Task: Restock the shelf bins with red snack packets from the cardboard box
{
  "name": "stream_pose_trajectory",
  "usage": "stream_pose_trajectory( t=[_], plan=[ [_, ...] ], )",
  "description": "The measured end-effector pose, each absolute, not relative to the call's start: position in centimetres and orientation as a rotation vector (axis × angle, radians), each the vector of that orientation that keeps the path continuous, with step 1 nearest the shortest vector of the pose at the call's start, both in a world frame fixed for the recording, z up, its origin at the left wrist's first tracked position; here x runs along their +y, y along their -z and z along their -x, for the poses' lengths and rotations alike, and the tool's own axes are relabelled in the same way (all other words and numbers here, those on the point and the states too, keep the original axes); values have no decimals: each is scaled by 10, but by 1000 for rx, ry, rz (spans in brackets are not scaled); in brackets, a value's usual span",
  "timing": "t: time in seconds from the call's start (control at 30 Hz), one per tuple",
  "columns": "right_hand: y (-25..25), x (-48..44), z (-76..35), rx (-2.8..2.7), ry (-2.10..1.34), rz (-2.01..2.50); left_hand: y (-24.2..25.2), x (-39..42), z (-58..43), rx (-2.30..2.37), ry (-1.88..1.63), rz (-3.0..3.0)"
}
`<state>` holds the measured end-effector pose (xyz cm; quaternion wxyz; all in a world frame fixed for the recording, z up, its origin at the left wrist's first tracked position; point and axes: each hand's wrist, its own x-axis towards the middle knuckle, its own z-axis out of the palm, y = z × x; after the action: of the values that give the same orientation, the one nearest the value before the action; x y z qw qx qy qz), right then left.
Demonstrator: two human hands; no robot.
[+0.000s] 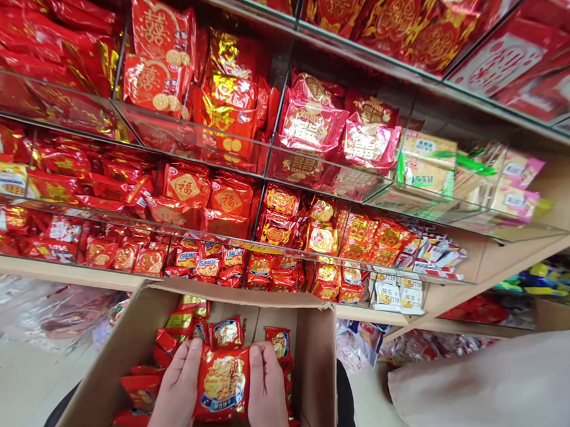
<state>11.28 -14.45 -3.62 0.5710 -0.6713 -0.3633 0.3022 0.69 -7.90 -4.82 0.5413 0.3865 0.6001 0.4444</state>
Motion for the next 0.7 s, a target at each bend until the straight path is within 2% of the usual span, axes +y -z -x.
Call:
stream_pose_trajectory(
  t=[0.33,0.53,0.7],
  plan=[
    [64,-138,-116,-845,-637,1765,98,-78,-1,1445,-1014,-908],
    [88,-131,-115,-768,-617,1827,93,-80,-13,1390,-973,-628],
    [82,-134,-115,-718,-600,1729,83,-78,-14,1381,-882,-563]
  ],
)
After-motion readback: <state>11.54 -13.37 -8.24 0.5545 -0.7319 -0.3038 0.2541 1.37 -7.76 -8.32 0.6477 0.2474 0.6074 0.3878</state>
